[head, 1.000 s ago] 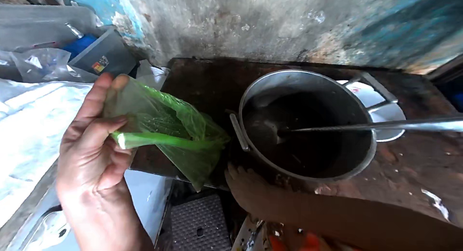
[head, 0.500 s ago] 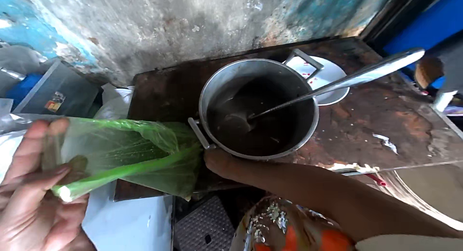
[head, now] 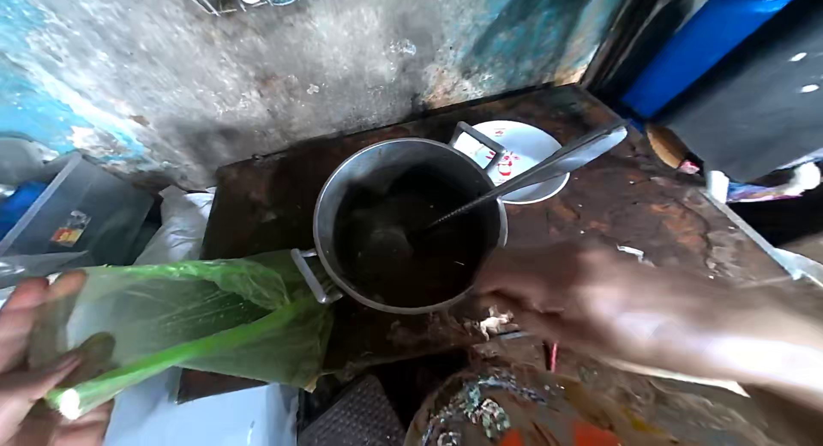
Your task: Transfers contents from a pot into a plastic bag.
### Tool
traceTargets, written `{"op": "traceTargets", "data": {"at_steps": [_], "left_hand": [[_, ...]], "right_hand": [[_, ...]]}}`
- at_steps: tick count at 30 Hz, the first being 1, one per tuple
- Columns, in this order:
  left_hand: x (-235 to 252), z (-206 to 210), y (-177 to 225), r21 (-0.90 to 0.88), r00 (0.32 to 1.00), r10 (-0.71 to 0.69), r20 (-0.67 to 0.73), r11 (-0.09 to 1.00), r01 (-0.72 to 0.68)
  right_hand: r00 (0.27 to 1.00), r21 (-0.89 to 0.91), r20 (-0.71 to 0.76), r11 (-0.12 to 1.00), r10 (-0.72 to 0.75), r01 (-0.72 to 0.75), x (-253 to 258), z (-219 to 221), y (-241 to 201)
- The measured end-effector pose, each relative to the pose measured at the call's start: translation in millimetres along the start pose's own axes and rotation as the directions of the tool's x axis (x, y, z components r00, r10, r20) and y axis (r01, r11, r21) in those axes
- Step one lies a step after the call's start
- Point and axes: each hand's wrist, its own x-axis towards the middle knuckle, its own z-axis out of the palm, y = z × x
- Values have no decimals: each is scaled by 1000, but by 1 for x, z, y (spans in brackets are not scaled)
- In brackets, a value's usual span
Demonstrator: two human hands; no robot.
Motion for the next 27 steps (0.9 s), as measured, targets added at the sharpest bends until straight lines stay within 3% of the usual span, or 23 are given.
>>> {"op": "traceTargets", "data": {"at_steps": [3, 4, 6, 7, 8, 10, 11, 12, 13, 14, 15, 17, 18, 20, 22, 24, 26, 27], "left_hand": [[-1, 68, 20, 41, 990, 40, -132, 999, -35], [-2, 78, 24, 32, 987, 54, -149, 998, -50], [-1, 93, 31, 80, 984, 56, -171, 996, -43], [-2, 96, 33, 103, 982, 48, -181, 994, -29], [-1, 95, 33, 113, 983, 37, -180, 993, -17], [-3, 79, 28, 95, 990, 8, -140, 995, 6], [-4, 64, 23, 73, 997, -3, -75, 997, 8], [-3, 48, 19, 54, 999, -14, 32, 998, 12], [-3, 59, 21, 61, 999, -22, -40, 998, 25], [-2, 89, 29, 94, 980, -35, -197, 994, 54], [-1, 116, 36, 130, 948, -39, -317, 988, 84], [-1, 126, 37, 182, 928, -14, -373, 979, 88], [-3, 107, 30, 207, 946, 18, -324, 977, 52], [-7, 51, 13, 221, 989, 54, -139, 975, -22], [-8, 51, 11, 204, 981, 62, -185, 979, -23], [-2, 107, 27, 196, 933, 28, -358, 980, 45], [4, 132, 37, 182, 927, -23, -374, 979, 97], [5, 129, 37, 171, 935, -30, -354, 980, 96]], "right_hand": [[958, -119, 187, 973, 219, -199, -42, -28, 74], [899, -163, 273, 938, 342, -307, -48, -26, 101], [694, -296, 357, 780, 625, -551, -43, -10, 148], [601, -318, 325, 683, 730, -658, -35, -4, 162], [593, -268, 230, 636, 772, -724, -31, -3, 172], [713, 75, -18, 712, 701, -698, -28, -14, 193], [733, 255, -52, 719, 678, -647, -22, -23, 197], [718, 414, 5, 652, 696, -635, -9, -35, 194], [715, 532, 155, 553, 681, -641, 7, -47, 190], [711, 559, 354, 472, 607, -682, 22, -56, 188], [667, 498, 525, 445, 528, -744, 37, -63, 184], [497, 251, 728, 492, 472, -834, 65, -74, 158], [440, 126, 779, 576, 447, -808, 71, -74, 146], [411, -18, 849, 794, 333, -607, 73, -66, 134], [481, -90, 844, 947, 236, -308, 70, -61, 119], [555, -235, 786, 962, 270, -136, 66, -68, 98], [747, -334, 621, 942, 237, -22, 43, -76, 85], [873, -369, 466, 928, 143, 45, 25, -76, 87]]}}
